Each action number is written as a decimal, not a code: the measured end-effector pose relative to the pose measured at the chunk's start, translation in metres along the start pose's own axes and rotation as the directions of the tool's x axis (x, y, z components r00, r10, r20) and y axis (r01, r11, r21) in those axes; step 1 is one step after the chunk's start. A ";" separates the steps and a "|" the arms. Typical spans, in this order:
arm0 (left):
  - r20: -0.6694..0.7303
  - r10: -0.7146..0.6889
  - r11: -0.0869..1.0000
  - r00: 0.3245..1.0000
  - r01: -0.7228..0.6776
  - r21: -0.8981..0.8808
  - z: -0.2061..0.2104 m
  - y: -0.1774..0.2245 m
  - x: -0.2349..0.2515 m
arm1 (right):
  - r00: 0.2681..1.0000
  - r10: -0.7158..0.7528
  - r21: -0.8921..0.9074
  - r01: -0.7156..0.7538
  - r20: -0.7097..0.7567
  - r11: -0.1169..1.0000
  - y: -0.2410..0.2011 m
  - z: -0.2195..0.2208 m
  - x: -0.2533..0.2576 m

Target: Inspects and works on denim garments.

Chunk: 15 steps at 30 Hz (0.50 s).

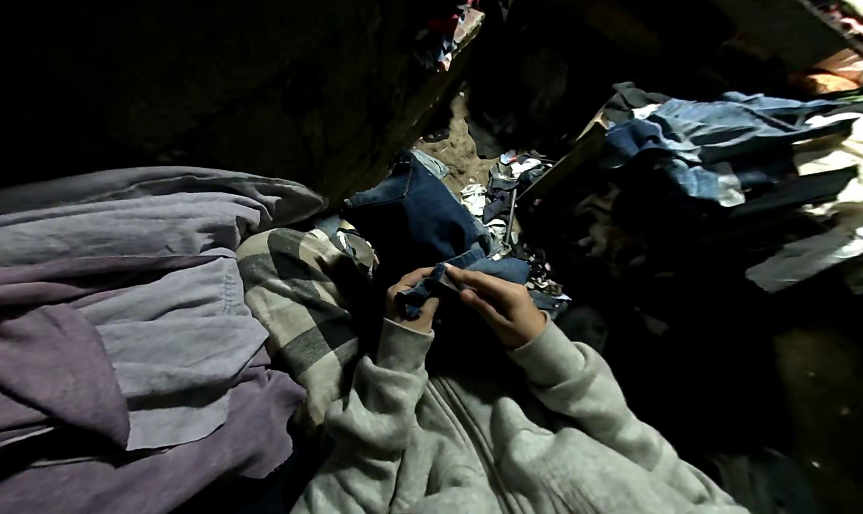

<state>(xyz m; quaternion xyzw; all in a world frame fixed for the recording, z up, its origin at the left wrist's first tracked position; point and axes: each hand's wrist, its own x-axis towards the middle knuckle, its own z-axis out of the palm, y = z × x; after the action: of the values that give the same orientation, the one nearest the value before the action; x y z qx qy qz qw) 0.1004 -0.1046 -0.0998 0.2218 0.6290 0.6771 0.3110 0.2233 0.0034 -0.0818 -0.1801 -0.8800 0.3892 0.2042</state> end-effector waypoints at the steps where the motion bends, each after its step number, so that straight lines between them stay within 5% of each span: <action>1: -0.011 -0.003 1.000 1.000 0.003 0.014 0.000 0.000 0.000 | 1.000 -0.003 -0.069 0.003 0.000 0.998 -0.001 -0.001 0.000; 5: -0.030 0.015 0.999 0.999 -0.016 -0.036 0.001 -0.002 0.000 | 1.000 -0.009 -0.247 0.012 0.013 0.969 -0.007 -0.005 -0.005; 15: 0.008 -0.019 0.997 1.000 0.020 -0.074 -0.001 0.000 -0.001 | 1.000 0.005 -0.263 -0.009 -0.013 0.965 -0.003 -0.006 -0.011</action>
<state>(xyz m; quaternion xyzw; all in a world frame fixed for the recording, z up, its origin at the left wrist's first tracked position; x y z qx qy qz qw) 0.1009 -0.1059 -0.0996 0.2064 0.6046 0.6960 0.3278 0.2352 -0.0002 -0.0788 -0.2112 -0.9220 0.2684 0.1825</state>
